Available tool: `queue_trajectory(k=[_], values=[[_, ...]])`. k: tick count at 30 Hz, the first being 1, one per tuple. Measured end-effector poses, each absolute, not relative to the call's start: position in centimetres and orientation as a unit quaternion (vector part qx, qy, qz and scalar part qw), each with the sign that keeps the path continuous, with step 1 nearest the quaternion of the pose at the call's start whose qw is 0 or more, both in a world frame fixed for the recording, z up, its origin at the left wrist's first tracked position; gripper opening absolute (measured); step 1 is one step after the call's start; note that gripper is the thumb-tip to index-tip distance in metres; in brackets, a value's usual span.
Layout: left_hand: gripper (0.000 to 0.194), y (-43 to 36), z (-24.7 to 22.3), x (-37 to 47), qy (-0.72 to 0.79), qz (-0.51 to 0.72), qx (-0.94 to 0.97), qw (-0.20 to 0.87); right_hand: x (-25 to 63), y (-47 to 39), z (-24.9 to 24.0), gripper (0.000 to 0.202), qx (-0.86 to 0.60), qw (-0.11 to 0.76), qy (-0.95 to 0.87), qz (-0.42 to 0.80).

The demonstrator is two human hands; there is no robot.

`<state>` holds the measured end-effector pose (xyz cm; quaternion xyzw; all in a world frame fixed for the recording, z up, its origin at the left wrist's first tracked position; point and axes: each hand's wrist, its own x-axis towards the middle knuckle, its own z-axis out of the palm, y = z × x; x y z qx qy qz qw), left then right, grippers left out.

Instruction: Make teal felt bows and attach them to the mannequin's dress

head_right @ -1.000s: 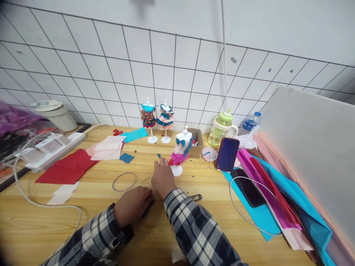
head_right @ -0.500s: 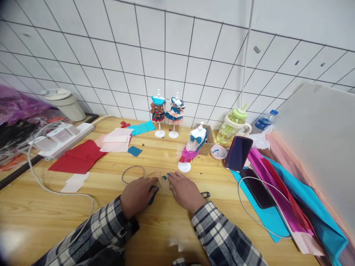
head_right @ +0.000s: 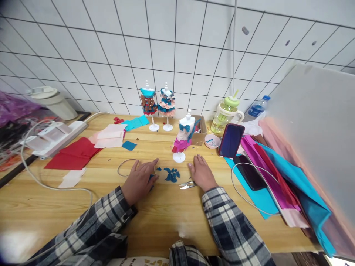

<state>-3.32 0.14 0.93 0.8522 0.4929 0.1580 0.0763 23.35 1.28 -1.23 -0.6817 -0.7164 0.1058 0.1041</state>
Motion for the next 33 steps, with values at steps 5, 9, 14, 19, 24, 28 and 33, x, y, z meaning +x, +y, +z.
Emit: queue_trajectory(k=[5, 9, 14, 19, 24, 28, 33], values=[[0.043, 0.1, 1.1, -3.4, 0.505, 0.117, 0.851, 0.081, 17.7, -2.1, -2.1, 0.063, -0.682, 0.117, -0.707, 0.144], [0.046, 0.0, 1.2, -3.5, 0.514, 0.106, 0.847, 0.077, 15.2, -3.5, -1.6, 0.058, -0.655, 0.134, -0.726, 0.161], [0.039, 0.2, 0.9, -3.7, 0.522, 0.096, 0.844, 0.072, 15.4, -1.9, -1.1, 0.059, -0.601, 0.147, -0.763, 0.186], [0.021, 0.1, 1.0, -4.1, 0.519, 0.087, 0.848, 0.067, 15.1, 0.2, 0.1, 0.057, -0.550, 0.149, -0.797, 0.201], [0.020, 0.2, 1.2, -4.6, 0.514, 0.080, 0.850, 0.086, 14.7, 1.0, 2.1, 0.041, -0.515, 0.143, -0.831, 0.153], [0.021, 0.6, 1.3, -4.8, 0.514, 0.073, 0.847, 0.111, 14.0, 0.9, 1.7, 0.042, -0.513, 0.121, -0.843, 0.109], [0.021, 0.8, 1.3, -4.9, 0.513, 0.075, 0.846, 0.126, 12.8, 1.3, 0.6, 0.057, -0.570, 0.038, -0.817, 0.074]])
